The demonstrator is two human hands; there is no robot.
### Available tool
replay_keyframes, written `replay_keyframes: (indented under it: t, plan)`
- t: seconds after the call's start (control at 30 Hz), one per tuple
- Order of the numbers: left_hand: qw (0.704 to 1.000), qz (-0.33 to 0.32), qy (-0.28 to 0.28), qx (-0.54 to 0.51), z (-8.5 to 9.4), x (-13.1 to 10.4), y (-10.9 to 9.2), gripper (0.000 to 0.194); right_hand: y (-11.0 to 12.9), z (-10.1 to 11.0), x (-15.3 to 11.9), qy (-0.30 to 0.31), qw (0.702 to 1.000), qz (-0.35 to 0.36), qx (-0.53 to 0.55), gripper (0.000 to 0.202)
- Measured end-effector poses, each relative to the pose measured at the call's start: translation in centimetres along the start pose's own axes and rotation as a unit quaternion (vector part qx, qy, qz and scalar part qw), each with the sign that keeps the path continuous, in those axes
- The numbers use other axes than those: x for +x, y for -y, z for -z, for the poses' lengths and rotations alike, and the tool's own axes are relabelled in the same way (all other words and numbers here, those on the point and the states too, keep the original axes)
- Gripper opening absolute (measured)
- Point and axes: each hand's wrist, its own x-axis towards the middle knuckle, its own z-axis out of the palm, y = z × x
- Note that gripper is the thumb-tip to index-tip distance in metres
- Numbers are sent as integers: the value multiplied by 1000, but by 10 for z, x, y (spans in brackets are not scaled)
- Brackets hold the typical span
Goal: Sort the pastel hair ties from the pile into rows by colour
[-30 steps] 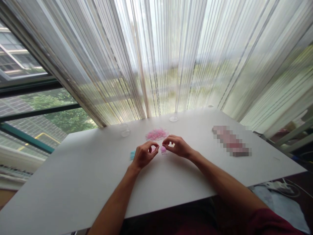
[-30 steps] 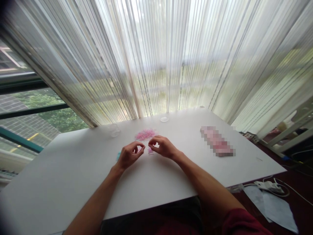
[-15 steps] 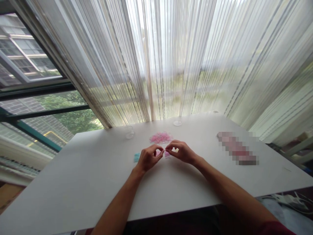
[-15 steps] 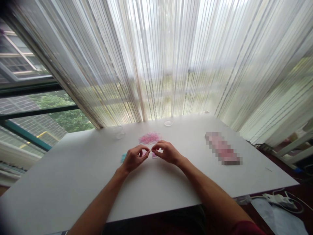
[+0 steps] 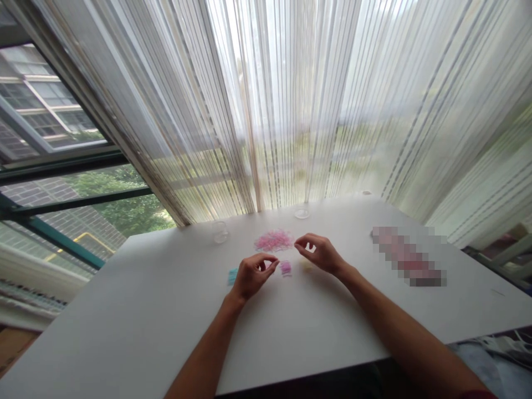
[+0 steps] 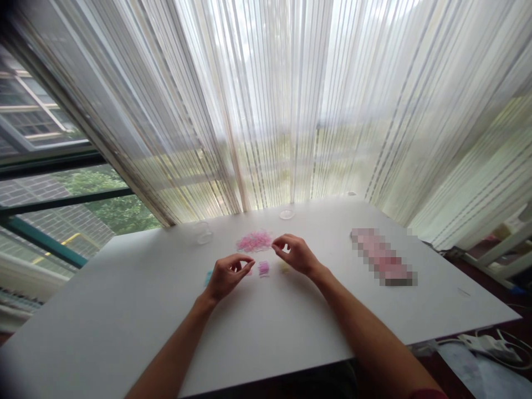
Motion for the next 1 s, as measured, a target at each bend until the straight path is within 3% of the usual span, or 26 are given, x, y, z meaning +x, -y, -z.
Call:
replay_keyframes:
  t: [0.17, 0.27, 0.5, 0.67, 1.0]
  plan:
    - [1000, 6, -1, -19, -1, 1, 1, 16, -38, 9, 3, -94, 982, -162, -5, 21]
    - [1000, -4, 23, -9, -5, 7, -4, 15, -50, 8, 4, -127, 968, -216, 6, 28]
    - [992, -55, 88, 68, -23, 30, -33, 16, -49, 4, 6, -131, 965, -226, 10, 29]
    - [984, -82, 105, 118, -33, 26, -43, 14, -50, 4, 8, -136, 961, -241, 18, 28]
    - [975, -5, 129, 182, -49, 12, -42, 12, -51, 3, 7, -136, 962, -236, 8, 26]
